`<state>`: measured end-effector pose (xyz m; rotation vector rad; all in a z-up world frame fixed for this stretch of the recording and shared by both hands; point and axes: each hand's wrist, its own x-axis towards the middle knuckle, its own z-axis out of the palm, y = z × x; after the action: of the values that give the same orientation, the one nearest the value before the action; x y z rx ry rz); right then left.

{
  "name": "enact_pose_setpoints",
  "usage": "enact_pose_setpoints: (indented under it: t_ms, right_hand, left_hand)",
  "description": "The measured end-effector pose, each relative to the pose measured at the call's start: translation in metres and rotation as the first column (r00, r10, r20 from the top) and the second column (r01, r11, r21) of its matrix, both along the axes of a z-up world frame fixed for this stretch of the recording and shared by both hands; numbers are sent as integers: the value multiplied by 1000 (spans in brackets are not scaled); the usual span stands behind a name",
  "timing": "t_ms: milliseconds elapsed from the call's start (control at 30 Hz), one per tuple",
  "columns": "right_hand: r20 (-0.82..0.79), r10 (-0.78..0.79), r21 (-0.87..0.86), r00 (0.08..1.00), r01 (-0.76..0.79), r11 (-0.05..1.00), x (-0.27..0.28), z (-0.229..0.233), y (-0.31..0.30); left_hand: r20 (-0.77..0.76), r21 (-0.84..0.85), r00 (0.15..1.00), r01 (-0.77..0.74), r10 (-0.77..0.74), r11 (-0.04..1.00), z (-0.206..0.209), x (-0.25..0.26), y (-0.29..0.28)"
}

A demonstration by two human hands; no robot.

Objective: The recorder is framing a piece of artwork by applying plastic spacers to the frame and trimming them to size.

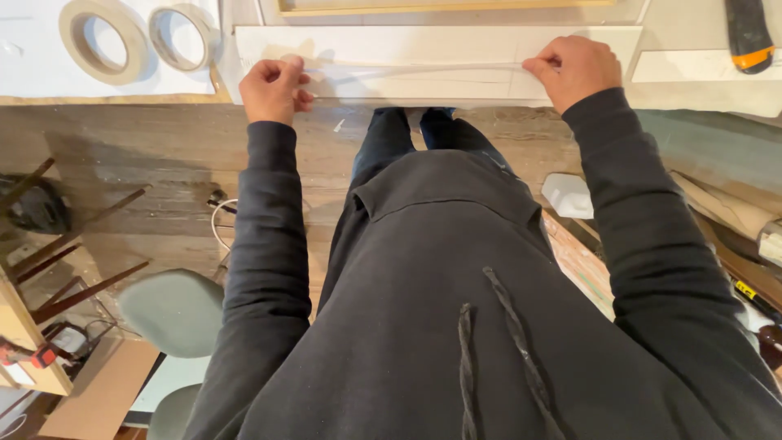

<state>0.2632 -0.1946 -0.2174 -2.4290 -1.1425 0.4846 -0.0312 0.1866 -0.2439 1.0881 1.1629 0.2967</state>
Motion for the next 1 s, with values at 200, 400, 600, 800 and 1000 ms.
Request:
enact_pose_setpoints:
  t_ms: [200,400,600,800,1000]
  right_hand:
    - [71,-125,-86,990,131,988,-6,-3,9]
    - [156,-143,-92,977,158,983,-10,-10,3]
    - [193,-219,-50,957,232,971,-16,-17,-11]
    - [276,-301,9,913,310,951,-18,-2,-2]
    - [88,-429,171,899,411,895,35,-22,-58]
  left_hand:
    - [-301,151,922,299,-244,942,32,12,20]
    - [-319,270,906,368,-277,890,33,8,29]
    - [-499,602,797,601,-340,527,10,-6,34]
    - [-533,569,784,611,-319,550,15,-3,35]
    - [-538,583,804,572,-254,576,15,-6,34]
